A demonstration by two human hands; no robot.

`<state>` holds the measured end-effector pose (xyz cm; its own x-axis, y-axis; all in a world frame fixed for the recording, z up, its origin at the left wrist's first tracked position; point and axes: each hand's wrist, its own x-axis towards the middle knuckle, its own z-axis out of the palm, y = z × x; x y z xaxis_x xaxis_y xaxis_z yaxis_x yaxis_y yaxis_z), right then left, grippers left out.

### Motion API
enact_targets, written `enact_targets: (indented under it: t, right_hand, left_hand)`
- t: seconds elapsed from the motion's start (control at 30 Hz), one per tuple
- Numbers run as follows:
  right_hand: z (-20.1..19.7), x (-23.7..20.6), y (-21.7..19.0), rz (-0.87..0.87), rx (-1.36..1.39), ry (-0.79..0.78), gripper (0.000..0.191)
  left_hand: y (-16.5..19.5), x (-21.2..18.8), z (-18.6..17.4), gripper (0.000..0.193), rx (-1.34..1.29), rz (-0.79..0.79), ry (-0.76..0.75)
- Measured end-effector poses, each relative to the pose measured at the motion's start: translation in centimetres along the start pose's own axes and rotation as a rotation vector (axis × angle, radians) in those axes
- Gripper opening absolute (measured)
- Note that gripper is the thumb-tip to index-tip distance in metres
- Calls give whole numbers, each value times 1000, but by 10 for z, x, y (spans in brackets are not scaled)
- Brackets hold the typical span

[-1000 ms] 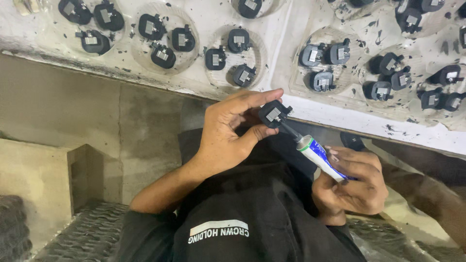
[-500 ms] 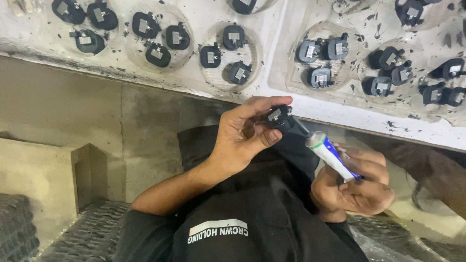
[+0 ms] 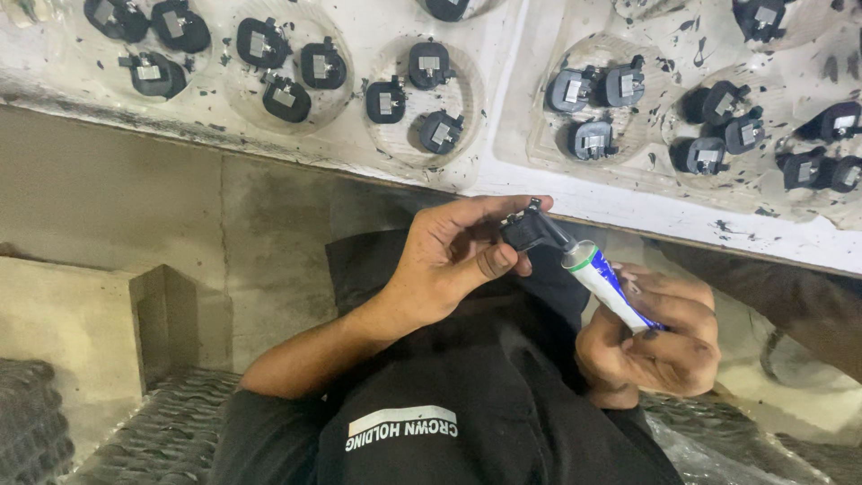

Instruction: The person picks black plug-shaped components one at a time from a tray, squeezes adhesive from a tube onto each component, and places the treated component back into the tray. Near the end, the person wipes the adhesive tube nozzle with a cloth.

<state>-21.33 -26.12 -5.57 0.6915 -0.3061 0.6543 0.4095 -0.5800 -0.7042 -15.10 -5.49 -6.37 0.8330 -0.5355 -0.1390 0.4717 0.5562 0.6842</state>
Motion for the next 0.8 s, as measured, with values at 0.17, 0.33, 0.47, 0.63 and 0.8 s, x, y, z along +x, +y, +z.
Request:
enact_targets:
  t: [0.17, 0.33, 0.47, 0.63, 0.8]
  right_hand:
    - [2, 1, 0, -20, 38, -10, 40]
    - [3, 3, -1, -10, 10, -39, 42]
    - [0, 15, -3, -48, -41, -103, 41]
    - [0, 18, -6, 72, -63, -26, 48]
    - [-1, 18, 12, 62, 24, 240, 53]
  left_hand:
    - [0, 1, -3, 50, -23, -12, -1]
    - [4, 5, -1, 48, -70, -23, 3]
    - [-4, 3, -10, 47, -110, -14, 4]
    - [14, 9, -20, 46, 44, -32, 65]
    - [114, 61, -43, 45, 605, 399, 116]
